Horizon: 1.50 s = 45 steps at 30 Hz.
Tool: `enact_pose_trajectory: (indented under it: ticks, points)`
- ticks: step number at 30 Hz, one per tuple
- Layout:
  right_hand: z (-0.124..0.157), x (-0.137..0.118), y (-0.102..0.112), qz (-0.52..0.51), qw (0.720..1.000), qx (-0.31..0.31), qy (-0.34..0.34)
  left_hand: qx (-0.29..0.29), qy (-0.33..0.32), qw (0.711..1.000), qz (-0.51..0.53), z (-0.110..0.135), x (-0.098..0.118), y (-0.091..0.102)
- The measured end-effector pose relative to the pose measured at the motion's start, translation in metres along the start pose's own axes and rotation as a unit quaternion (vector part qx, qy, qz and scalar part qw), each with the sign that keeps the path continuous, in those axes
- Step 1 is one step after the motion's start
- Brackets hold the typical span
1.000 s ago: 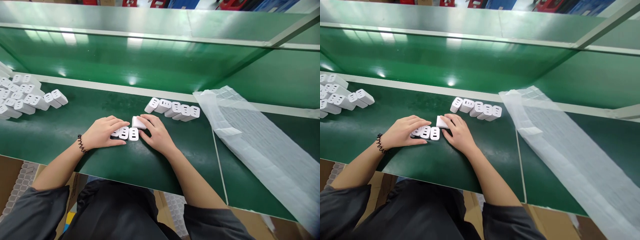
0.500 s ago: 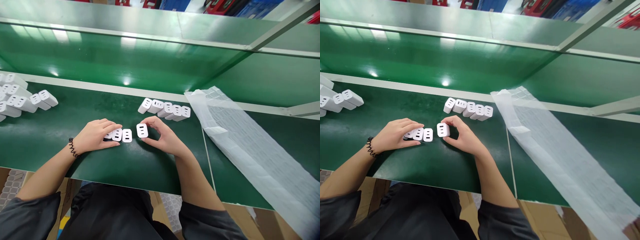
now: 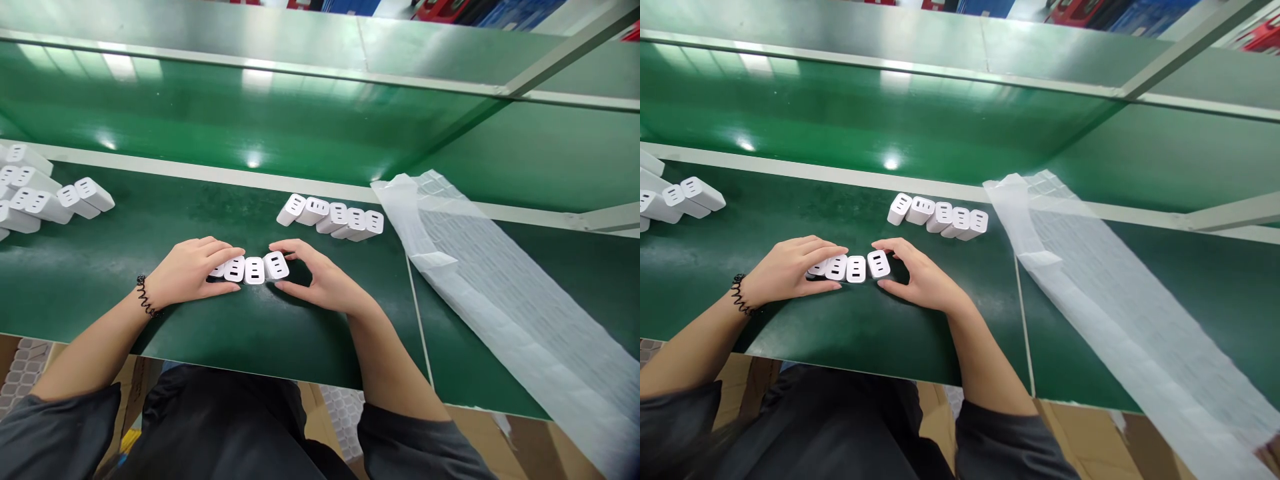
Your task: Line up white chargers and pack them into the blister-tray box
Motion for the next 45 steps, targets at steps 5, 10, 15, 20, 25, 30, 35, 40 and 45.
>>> enact_pose_trajectory:
  ticks: [5, 10, 15, 20, 25, 30, 35, 40, 45]
  points:
    - [0.001, 0.002, -0.006, 0.023, 1.0, -0.004, -0.003, 0.005, 0.0, 1.0, -0.004, -0.001, 0.001, 0.0]
    - [0.0, 0.002, -0.005, 0.067, 0.997, 0.037, -0.014, 0.005, 0.004, 1.0, -0.009, 0.0, 0.001, -0.001]
    - [0.002, -0.006, -0.001, 0.037, 0.999, -0.023, 0.029, 0.016, 0.007, 1.0, -0.012, 0.0, 0.001, -0.001]
    - [0.003, -0.009, -0.007, -0.031, 0.998, -0.028, 0.053, 0.061, -0.008, 0.996, -0.062, 0.0, 0.012, -0.001]
    - [0.002, -0.012, -0.019, -0.048, 0.996, -0.02, 0.075, 0.064, -0.011, 0.994, -0.089, 0.004, 0.021, -0.006]
    - [0.007, -0.012, -0.025, -0.057, 0.994, -0.052, 0.08, 0.042, -0.047, 0.993, -0.095, 0.003, 0.022, -0.006]
    - [0.007, -0.015, -0.024, -0.037, 0.995, -0.054, 0.078, 0.017, -0.043, 0.995, -0.092, 0.002, 0.02, -0.006]
    - [0.006, -0.015, -0.022, -0.011, 0.996, -0.054, 0.071, 0.03, 0.02, 0.997, -0.075, 0.002, 0.014, 0.0]
    - [0.007, -0.011, -0.022, -0.007, 0.996, -0.054, 0.068, 0.022, 0.102, 0.991, -0.084, 0.004, 0.001, 0.004]
Point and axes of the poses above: each hand's wrist, its own z-axis away from the middle knuckle, its own y-axis out of the back of the hand, x = y × z, the point moved 6 cm from there along -z, towards the middle knuckle, and after that the axes turned 15 degrees about x, right-handed, at the moved point
